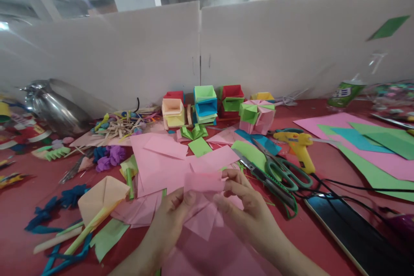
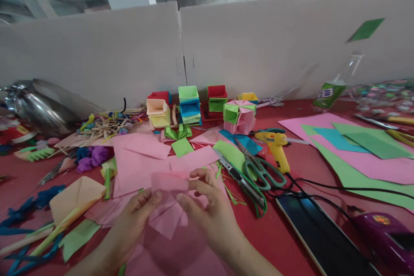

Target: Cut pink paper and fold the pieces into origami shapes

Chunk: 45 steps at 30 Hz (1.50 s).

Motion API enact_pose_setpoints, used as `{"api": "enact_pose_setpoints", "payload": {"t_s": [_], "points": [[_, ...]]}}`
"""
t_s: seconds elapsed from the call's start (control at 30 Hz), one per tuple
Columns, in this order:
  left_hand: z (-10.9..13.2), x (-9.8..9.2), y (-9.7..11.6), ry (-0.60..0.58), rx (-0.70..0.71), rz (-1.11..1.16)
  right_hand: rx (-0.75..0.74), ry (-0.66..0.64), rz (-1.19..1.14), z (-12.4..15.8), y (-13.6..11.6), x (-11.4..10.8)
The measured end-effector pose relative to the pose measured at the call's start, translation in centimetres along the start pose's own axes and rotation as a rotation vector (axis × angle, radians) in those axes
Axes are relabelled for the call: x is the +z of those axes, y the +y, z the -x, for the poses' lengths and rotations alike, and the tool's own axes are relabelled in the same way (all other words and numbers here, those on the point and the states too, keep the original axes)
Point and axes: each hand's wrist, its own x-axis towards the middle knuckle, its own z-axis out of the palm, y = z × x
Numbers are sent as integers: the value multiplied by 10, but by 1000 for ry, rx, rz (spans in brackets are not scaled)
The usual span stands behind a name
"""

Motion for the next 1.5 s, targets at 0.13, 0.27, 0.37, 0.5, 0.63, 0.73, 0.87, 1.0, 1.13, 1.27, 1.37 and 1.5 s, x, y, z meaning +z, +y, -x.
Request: {"api": "enact_pose_setpoints", "payload": {"t_s": [0.13, 0.27, 0.37, 0.5, 0.63, 0.73, 0.87, 1.0, 1.13, 1.27, 1.37, 1.5], "points": [[-1, -5, -7, 60, -47, 56, 56, -74, -199, -1, 0, -3], [0, -5, -9, 52, -37, 85, 67, -158, -278, -3, -1, -6], [1, -1, -5, -52, -43, 124, 47, -147, -247, -4, -4, -6], [2, 3, -1, -40, -45, 146, 7, -131, -173, -2, -7, -5], [2, 4, -1, -16, 1, 132, 3, -127, -171, -2, -11, -5], [1, 4, -1, -30, 31, 125, 33, -147, -208, -2, -11, -4], [1, 3, -2, -49, 30, 110, 78, -151, -264, 0, -5, -3], [2, 2, -3, -59, 39, 110, 104, -163, -282, 0, -2, -3], [2, 3, -1, -66, 17, 69, 81, -164, -218, -1, -3, -3], [2, 3, 0, -103, -20, 46, 46, -115, -131, -2, -5, -3], [2, 0, -3, -173, -46, 57, 41, -51, -92, -2, -5, -3], [0, -4, -6, -218, -29, 48, -5, 24, -65, -3, -4, -4]]}}
